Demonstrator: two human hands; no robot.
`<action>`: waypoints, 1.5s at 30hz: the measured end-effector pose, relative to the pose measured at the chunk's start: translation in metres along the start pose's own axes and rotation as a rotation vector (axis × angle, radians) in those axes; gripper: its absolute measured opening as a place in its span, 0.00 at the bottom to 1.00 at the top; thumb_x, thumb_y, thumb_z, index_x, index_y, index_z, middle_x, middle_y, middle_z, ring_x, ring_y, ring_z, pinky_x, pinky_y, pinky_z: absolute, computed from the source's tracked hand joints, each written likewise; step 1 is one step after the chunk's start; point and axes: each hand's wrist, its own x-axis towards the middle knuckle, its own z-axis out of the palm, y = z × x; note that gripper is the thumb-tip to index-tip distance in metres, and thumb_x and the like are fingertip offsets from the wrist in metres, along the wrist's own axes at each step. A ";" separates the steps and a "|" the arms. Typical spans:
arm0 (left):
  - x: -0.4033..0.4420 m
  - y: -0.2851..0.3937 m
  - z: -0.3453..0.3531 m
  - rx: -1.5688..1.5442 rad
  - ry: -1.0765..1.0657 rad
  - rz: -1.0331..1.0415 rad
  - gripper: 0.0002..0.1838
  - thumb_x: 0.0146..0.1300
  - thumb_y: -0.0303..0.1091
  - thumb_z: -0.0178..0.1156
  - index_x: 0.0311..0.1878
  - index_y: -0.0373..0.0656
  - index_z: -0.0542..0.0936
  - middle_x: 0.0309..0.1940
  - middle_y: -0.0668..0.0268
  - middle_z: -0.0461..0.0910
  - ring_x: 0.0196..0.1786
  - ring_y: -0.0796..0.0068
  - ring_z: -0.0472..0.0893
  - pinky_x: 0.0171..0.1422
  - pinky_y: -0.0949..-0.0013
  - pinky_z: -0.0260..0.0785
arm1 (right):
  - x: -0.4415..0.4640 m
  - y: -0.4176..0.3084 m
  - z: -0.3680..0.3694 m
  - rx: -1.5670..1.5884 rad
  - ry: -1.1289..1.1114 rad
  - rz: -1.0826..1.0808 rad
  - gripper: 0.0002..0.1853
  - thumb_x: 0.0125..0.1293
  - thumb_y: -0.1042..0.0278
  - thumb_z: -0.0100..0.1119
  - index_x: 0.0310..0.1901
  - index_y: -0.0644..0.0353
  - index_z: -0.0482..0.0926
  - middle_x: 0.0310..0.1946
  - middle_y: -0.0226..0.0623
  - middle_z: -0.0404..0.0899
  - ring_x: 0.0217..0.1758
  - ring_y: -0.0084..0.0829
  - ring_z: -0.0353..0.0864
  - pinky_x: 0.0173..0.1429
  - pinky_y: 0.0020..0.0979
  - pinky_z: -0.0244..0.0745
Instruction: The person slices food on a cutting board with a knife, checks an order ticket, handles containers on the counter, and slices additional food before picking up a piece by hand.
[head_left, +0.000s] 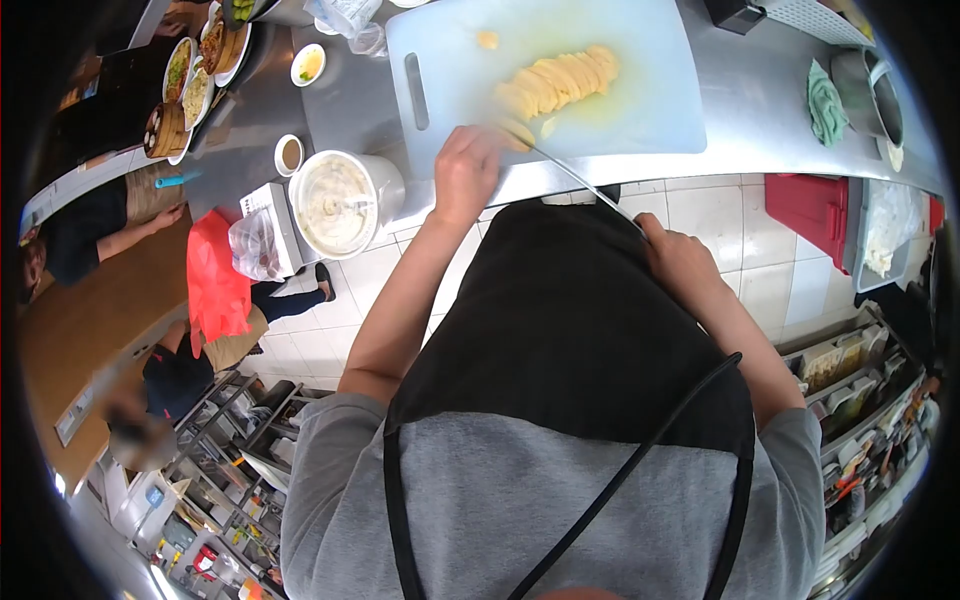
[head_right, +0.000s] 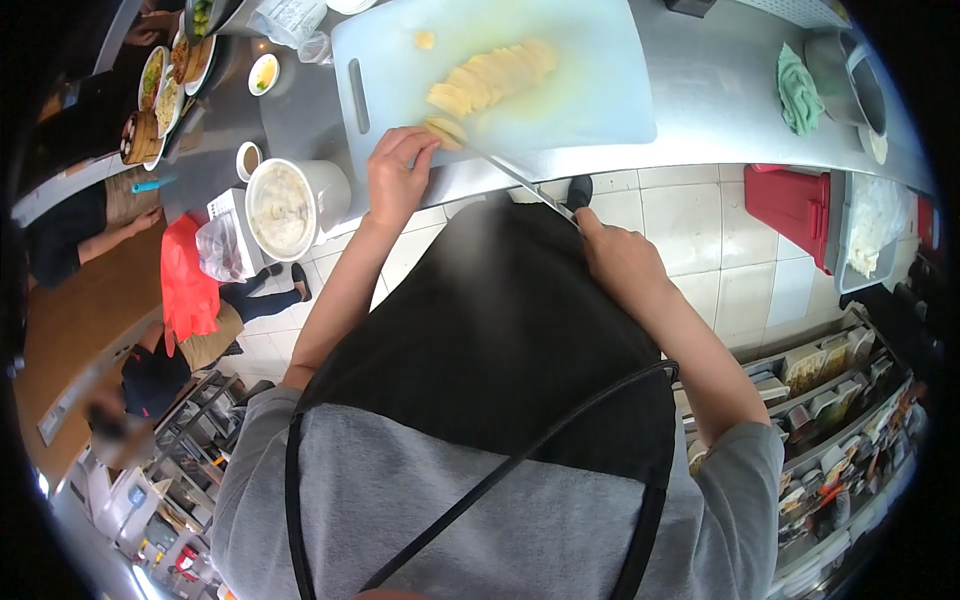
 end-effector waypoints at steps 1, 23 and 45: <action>0.000 0.000 0.001 0.000 0.001 -0.003 0.05 0.49 0.20 0.64 0.31 0.39 0.83 0.32 0.62 0.82 0.36 0.62 0.80 0.40 0.66 0.73 | -0.002 0.000 0.000 0.009 0.004 0.002 0.10 0.66 0.69 0.46 0.48 0.56 0.65 0.26 0.48 0.80 0.31 0.52 0.80 0.34 0.50 0.74; 0.084 0.010 -0.010 0.220 -0.789 -0.409 0.11 0.48 0.33 0.67 0.36 0.42 0.84 0.34 0.60 0.83 0.44 0.60 0.79 0.49 0.63 0.71 | -0.013 0.007 0.001 -0.015 0.006 0.009 0.14 0.62 0.74 0.46 0.50 0.55 0.65 0.27 0.47 0.80 0.31 0.51 0.80 0.35 0.49 0.75; -0.006 0.008 -0.006 -0.004 0.001 -0.063 0.06 0.49 0.23 0.67 0.32 0.40 0.84 0.34 0.65 0.82 0.39 0.64 0.78 0.44 0.65 0.71 | -0.008 -0.007 -0.027 0.111 0.016 -0.030 0.11 0.68 0.64 0.48 0.50 0.54 0.67 0.28 0.50 0.80 0.34 0.54 0.79 0.38 0.49 0.73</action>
